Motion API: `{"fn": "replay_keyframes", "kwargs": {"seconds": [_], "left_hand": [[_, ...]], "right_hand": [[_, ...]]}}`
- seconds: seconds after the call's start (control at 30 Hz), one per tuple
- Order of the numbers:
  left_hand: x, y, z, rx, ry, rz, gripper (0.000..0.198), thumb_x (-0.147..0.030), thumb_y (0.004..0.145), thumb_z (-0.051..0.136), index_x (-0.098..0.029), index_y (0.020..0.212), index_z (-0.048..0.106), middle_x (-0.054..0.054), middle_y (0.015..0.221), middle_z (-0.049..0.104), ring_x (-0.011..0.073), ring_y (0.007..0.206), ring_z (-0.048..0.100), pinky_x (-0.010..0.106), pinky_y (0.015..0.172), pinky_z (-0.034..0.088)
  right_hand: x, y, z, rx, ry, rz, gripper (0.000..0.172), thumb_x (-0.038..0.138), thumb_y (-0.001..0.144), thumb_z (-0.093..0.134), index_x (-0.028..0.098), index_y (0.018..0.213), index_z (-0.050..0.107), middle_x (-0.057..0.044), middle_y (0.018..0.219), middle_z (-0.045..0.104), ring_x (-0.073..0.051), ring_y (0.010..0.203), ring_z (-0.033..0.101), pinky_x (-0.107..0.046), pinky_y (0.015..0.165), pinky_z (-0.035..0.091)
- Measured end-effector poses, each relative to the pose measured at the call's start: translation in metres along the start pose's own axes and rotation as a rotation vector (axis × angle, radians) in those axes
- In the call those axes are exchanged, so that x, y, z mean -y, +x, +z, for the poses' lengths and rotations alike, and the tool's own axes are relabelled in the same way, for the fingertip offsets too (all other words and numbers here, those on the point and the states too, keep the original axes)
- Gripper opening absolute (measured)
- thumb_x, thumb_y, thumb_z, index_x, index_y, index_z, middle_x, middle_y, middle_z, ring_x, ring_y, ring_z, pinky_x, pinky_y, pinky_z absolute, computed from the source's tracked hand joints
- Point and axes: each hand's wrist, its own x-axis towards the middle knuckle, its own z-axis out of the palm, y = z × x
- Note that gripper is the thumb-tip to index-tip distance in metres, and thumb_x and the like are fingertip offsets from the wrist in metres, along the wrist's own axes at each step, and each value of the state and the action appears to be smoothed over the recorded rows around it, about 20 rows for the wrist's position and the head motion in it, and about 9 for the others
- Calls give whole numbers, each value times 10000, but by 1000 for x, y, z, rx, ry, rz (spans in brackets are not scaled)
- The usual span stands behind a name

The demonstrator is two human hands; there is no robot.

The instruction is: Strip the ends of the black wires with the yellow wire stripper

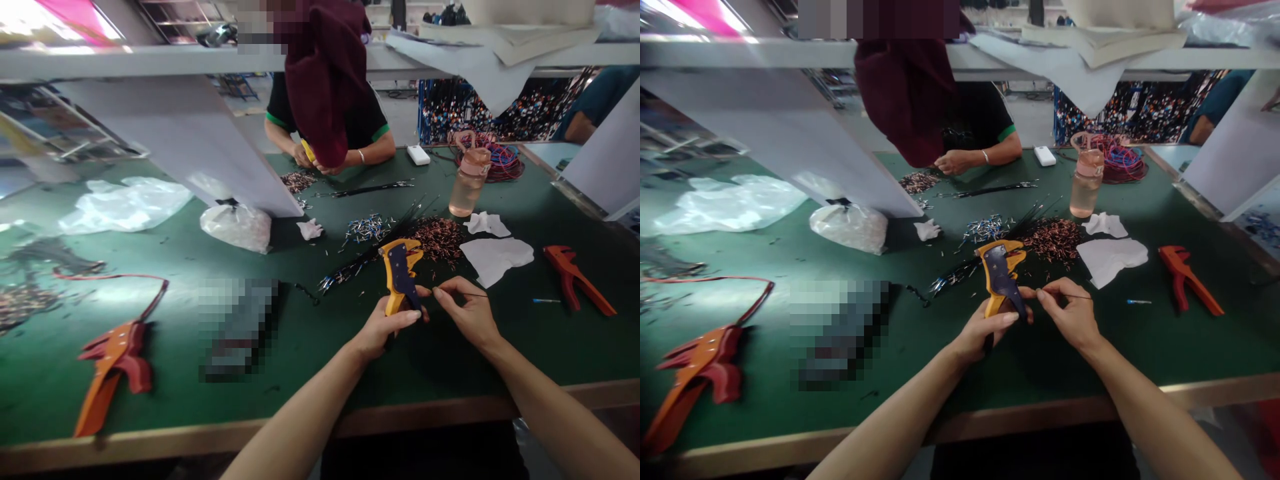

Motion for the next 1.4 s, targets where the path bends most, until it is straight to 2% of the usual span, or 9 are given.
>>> {"fn": "replay_keyframes", "kwargs": {"seconds": [0.13,0.23,0.37,0.47,0.57,0.73,0.87,1.07,1.4], "left_hand": [[2,3,-3,-19,-10,33,511,-393,680,810,-147,1118,718,70,835,723,210,785,634,336,799,445],[3,4,-5,8,-56,50,533,-414,675,812,-157,1134,720,96,953,729,213,788,639,346,795,457],[8,3,-6,175,-166,25,630,-516,711,790,-166,1225,694,124,1043,707,216,791,646,360,777,474],[16,3,-9,308,-202,-21,682,-574,751,750,-160,1285,655,119,977,706,215,789,651,373,786,475],[24,3,-10,359,-217,-56,722,-590,742,751,-138,1293,640,127,962,705,216,768,648,374,769,476],[24,1,-9,358,-194,-126,762,-602,708,771,-126,1289,640,127,946,703,224,766,647,371,760,474],[19,-3,-5,362,-165,-143,723,-572,721,771,-133,1281,651,124,952,699,223,781,647,368,769,470],[15,-1,-6,361,-100,-131,652,-529,717,778,-126,1219,674,95,857,677,222,753,634,367,748,472],[16,1,-6,222,36,-192,539,-552,664,806,-110,958,711,23,617,621,152,538,564,300,589,454]], "right_hand": [[3,9,-12,34,31,25,207,396,802,703,216,703,728,-24,672,706,-181,648,639,-291,613,492],[2,14,-21,-51,76,77,210,396,771,734,211,670,725,-18,636,689,-173,614,616,-285,581,473],[-6,17,-27,-189,238,114,263,420,778,745,205,637,689,4,564,612,-138,536,534,-266,519,421],[-12,17,-27,-175,372,111,305,462,795,745,203,649,677,4,580,605,-129,542,519,-267,531,422],[-14,16,-23,-141,429,140,324,494,783,757,204,664,677,10,573,594,-127,543,518,-267,540,427],[-9,16,-18,-127,431,211,358,536,744,768,207,658,656,15,562,585,-126,521,508,-268,518,423],[-7,17,-15,-126,441,261,381,558,722,771,208,650,638,22,546,569,-124,514,499,-267,516,426],[-7,16,-13,-49,483,318,403,575,703,787,198,652,653,28,532,556,-112,502,484,-256,518,419],[-9,16,-12,-48,475,285,427,608,729,760,202,664,645,21,543,568,-118,505,489,-266,521,421]]}}
